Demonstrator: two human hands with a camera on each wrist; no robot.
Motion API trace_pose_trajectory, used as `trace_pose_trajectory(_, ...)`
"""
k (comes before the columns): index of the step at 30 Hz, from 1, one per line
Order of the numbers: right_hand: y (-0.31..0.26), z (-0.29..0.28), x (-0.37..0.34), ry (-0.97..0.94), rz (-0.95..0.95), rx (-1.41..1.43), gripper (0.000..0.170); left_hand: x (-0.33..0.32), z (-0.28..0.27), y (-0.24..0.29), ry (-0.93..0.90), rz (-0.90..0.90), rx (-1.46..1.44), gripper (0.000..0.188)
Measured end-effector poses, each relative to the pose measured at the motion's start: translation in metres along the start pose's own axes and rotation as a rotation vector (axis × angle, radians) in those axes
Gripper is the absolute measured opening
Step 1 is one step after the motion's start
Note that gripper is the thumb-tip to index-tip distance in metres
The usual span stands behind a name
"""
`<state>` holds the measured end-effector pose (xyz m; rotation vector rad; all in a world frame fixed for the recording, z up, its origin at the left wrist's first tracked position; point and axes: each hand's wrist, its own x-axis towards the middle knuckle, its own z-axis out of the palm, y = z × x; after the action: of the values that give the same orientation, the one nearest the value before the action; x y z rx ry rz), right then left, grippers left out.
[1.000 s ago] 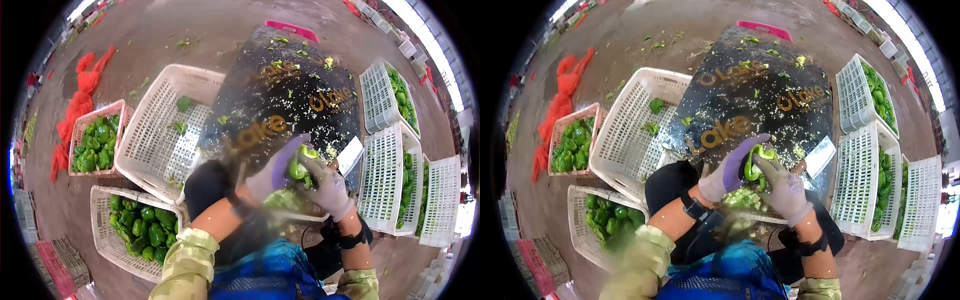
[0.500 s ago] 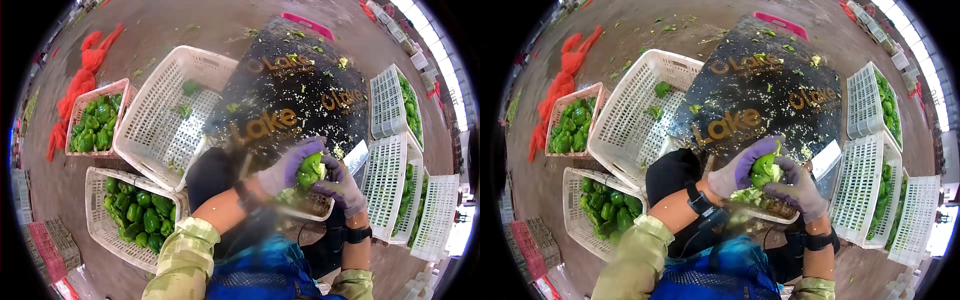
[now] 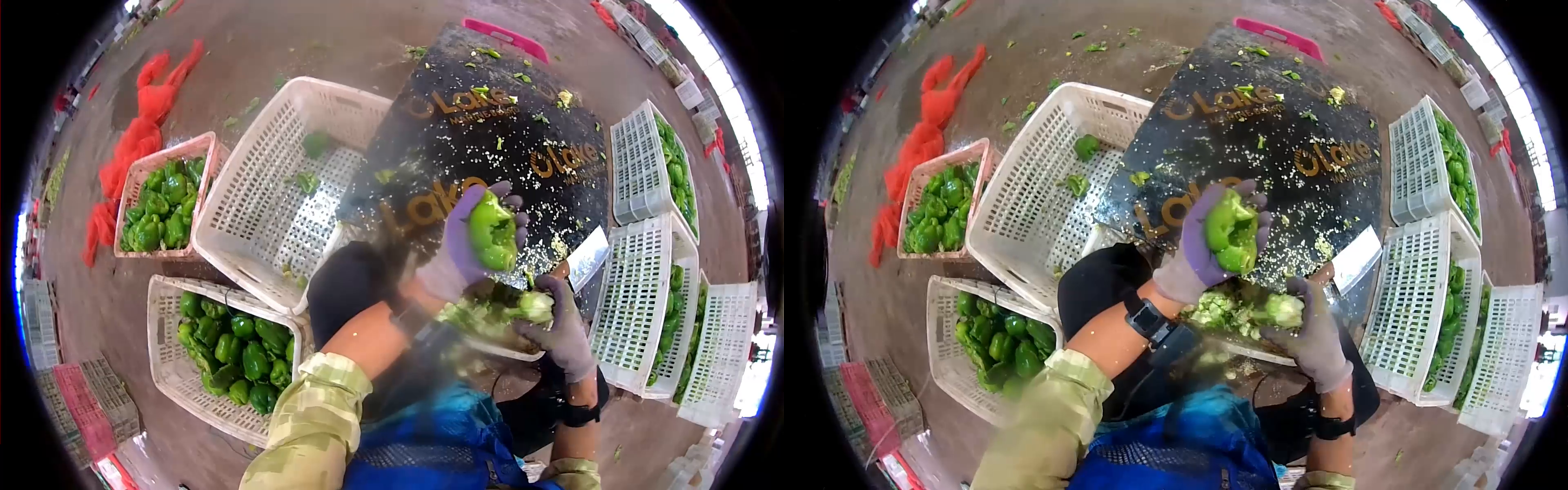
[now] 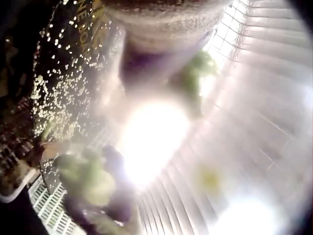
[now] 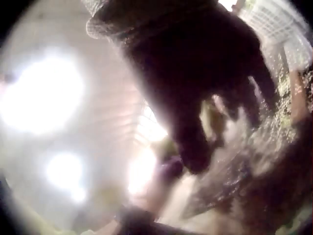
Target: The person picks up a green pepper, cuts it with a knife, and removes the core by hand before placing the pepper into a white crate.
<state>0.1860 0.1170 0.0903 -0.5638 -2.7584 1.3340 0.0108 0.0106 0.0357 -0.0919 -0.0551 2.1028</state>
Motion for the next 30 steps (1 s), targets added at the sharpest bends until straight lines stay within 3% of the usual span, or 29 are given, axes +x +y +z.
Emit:
trace_pose_trajectory(1, -0.005, -0.006, -0.004, 0.011, 0.008, -0.4, 0.079, 0.004, -0.003, 0.0, -0.112, -0.06, -0.026, 0.049)
trace_pose_trajectory(2, -0.009, -0.008, -0.003, 0.178, -0.121, -0.504, 0.074, 0.005, 0.003, 0.0, -0.159, -0.101, -0.05, 0.05)
trace_pose_trajectory(4, -0.016, -0.007, -0.005, 0.375, 0.018, 0.153, 0.068, -0.001, 0.011, -0.006, -0.238, -0.178, -0.111, 0.053)
trace_pose_trajectory(5, -0.032, -0.006, -0.007, 0.395, 0.045, 0.322, 0.062, -0.003, 0.011, -0.007, -0.173, -0.157, -0.055, 0.057)
trace_pose_trajectory(8, -0.069, 0.001, 0.001, 0.274, -0.265, 0.02, 0.058, -0.003, 0.018, -0.008, -0.106, -0.169, -0.015, 0.058)
trace_pose_trajectory(9, -0.07, 0.009, 0.005, 0.303, -0.381, -0.257, 0.058, -0.002, 0.018, -0.011, -0.092, -0.145, 0.0, 0.058)
trace_pose_trajectory(10, -0.075, 0.013, 0.012, 0.279, -0.447, -0.35, 0.061, -0.001, 0.015, -0.011, -0.026, -0.126, 0.075, 0.058)
trace_pose_trajectory(12, -0.067, 0.027, 0.025, 0.241, -0.29, -0.481, 0.065, -0.001, 0.007, -0.011, 0.11, -0.086, 0.219, 0.057)
trace_pose_trajectory(13, -0.058, 0.025, 0.032, 0.227, -0.296, -0.422, 0.06, -0.006, 0.01, -0.011, 0.146, -0.036, 0.318, 0.055)
trace_pose_trajectory(16, -0.027, 0.034, 0.041, 0.224, -0.257, 0.209, 0.054, -0.01, 0.014, -0.007, 0.121, -0.132, 0.403, 0.049)
trace_pose_trajectory(17, -0.022, 0.029, 0.036, 0.139, -0.011, 0.383, 0.048, -0.011, 0.016, -0.009, 0.094, -0.151, 0.399, 0.047)
trace_pose_trajectory(20, -0.03, 0.023, 0.044, 0.166, 0.218, 0.958, 0.041, -0.017, 0.032, -0.015, 0.114, -0.218, 0.376, 0.041)
trace_pose_trajectory(21, -0.024, 0.023, 0.048, 0.162, 0.162, 1.023, 0.037, -0.016, 0.028, -0.015, 0.088, -0.217, 0.398, 0.04)
trace_pose_trajectory(24, -0.025, 0.023, 0.045, 0.041, 0.218, 0.983, 0.044, -0.008, 0.003, -0.013, 0.08, -0.203, 0.415, 0.037)
trace_pose_trajectory(26, -0.015, 0.029, 0.04, -0.061, 0.105, 0.782, 0.062, -0.005, -0.01, -0.015, 0.156, -0.199, 0.352, 0.036)
trace_pose_trajectory(28, -0.003, 0.044, 0.044, 0.154, -0.097, 0.432, 0.058, -0.01, 0.002, -0.015, 0.053, -0.196, 0.355, 0.042)
trace_pose_trajectory(30, -0.005, 0.045, 0.044, 0.172, 0.036, 0.672, 0.054, -0.012, 0.007, -0.011, -0.01, -0.239, 0.346, 0.045)
